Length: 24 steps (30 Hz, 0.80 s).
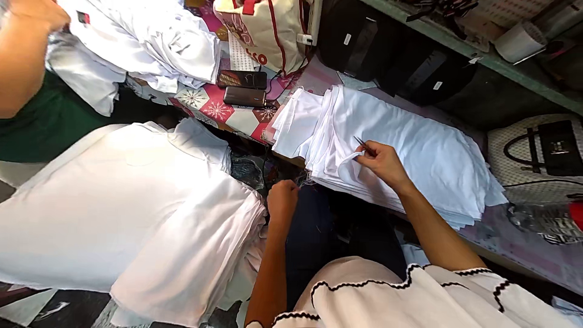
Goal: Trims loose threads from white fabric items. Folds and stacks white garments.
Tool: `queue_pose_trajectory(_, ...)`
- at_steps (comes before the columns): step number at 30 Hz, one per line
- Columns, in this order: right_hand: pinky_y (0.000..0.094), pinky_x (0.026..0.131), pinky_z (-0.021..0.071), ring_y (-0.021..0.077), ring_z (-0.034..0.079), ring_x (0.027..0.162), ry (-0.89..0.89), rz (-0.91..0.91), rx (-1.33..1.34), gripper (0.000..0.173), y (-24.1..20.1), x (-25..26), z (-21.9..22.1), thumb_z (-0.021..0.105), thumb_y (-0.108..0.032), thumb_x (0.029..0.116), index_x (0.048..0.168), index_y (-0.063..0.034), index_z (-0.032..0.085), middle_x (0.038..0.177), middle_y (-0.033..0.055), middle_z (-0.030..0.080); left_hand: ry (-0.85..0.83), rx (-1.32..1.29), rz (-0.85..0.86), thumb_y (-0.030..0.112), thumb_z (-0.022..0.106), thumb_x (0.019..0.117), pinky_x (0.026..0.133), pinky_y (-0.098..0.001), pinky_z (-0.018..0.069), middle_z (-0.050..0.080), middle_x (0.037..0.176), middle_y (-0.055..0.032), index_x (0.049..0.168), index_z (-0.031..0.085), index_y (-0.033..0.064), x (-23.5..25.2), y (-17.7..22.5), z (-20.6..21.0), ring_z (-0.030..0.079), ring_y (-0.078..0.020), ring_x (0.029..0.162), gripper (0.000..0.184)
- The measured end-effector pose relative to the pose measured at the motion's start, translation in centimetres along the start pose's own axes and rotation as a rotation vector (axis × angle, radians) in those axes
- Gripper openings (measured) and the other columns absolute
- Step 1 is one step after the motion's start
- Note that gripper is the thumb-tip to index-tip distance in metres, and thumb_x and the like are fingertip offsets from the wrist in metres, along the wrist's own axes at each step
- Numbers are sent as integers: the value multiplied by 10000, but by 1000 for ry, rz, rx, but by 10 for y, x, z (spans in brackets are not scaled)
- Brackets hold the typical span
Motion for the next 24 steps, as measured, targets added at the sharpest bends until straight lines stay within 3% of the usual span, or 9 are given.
queue_pose_trajectory(4, 204, 548, 400, 18, 442, 565, 94, -7, 57, 132, 4, -15, -27, 728, -30, 880, 1004, -29, 681, 683, -23, 535, 213, -201, 315, 132, 808, 863, 990, -564, 524, 502, 1459, -291, 1394, 618, 34, 18, 28, 44, 587, -450, 1231, 572)
queue_pose_trajectory(6, 257, 672, 522, 51, 572, 699, 264, 2, 20, 176, 17, -30, -71, 704, -32, 900, 1069, -2, 666, 870, 41, 654, 247, -248, 379, 11, 718, 903, 892, -509, 575, 654, 1195, -277, 1184, 737, -16, 30, 19, 60, 686, -388, 1017, 283)
queue_pose_trajectory(8, 276, 683, 517, 65, 568, 722, 564, 85, -72, 243, 37, -51, -132, 710, -100, 917, 1128, 6, 649, 913, 51, 650, 264, -259, 381, -9, 647, 940, 784, -446, 613, 721, 966, -220, 992, 767, -52, 32, -2, 53, 723, -289, 818, 137)
queue_pose_trajectory(11, 247, 661, 429, 56, 457, 684, 826, 242, -200, 298, 42, -84, -176, 673, -145, 950, 1180, 37, 616, 846, 39, 538, 346, -89, 186, 11, 616, 965, 887, -516, 579, 727, 1016, -244, 1011, 753, -67, 17, -29, 23, 723, -361, 933, 164)
queue_pose_trajectory(13, 274, 691, 470, 80, 503, 710, 681, 211, -165, 297, 31, -87, -146, 645, -91, 961, 1183, 96, 584, 879, 99, 581, 413, -18, 131, 65, 646, 967, 982, -593, 503, 679, 1155, -304, 1107, 734, -70, 8, -14, 15, 648, -462, 1121, 213)
queue_pose_trajectory(16, 329, 677, 498, 136, 538, 687, 248, 180, -97, 290, 39, -72, -53, 722, -90, 918, 1127, 93, 637, 811, 121, 604, 399, 13, 424, 133, 738, 918, 950, -577, 534, 658, 1235, -262, 1195, 726, -7, 13, 34, 44, 630, -440, 1168, 311)
queue_pose_trajectory(19, 572, 837, 521, 352, 673, 890, -87, 217, -276, 407, 59, -60, 7, 736, -266, 930, 1236, -4, 682, 986, 207, 710, 330, 65, 596, 53, 716, 917, 869, -544, 551, 686, 1053, -227, 993, 762, -20, 43, 45, 72, 659, -407, 1033, 115)
queue_pose_trajectory(21, 581, 845, 508, 362, 678, 916, -112, 231, -321, 369, 69, -59, 13, 675, -279, 958, 1223, -23, 694, 1001, 198, 716, 158, 157, 540, 35, 640, 968, 909, -546, 541, 679, 1044, -227, 975, 742, -41, 48, 42, 62, 653, -400, 1056, 127)
queue_pose_trajectory(24, 506, 792, 521, 302, 668, 825, -62, 187, -268, 305, 81, -64, 7, 620, -231, 975, 1138, 6, 721, 914, 174, 714, -122, 376, 205, 55, 549, 1015, 978, -604, 499, 652, 1208, -259, 1105, 705, -57, 28, 35, 28, 615, -430, 1188, 212)
Point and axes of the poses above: each hand's wrist, its own x-axis towards the middle knuckle, its own z-axis out of the palm, y = z × x, the point moved 3 cm from there along x, towards the middle knuckle
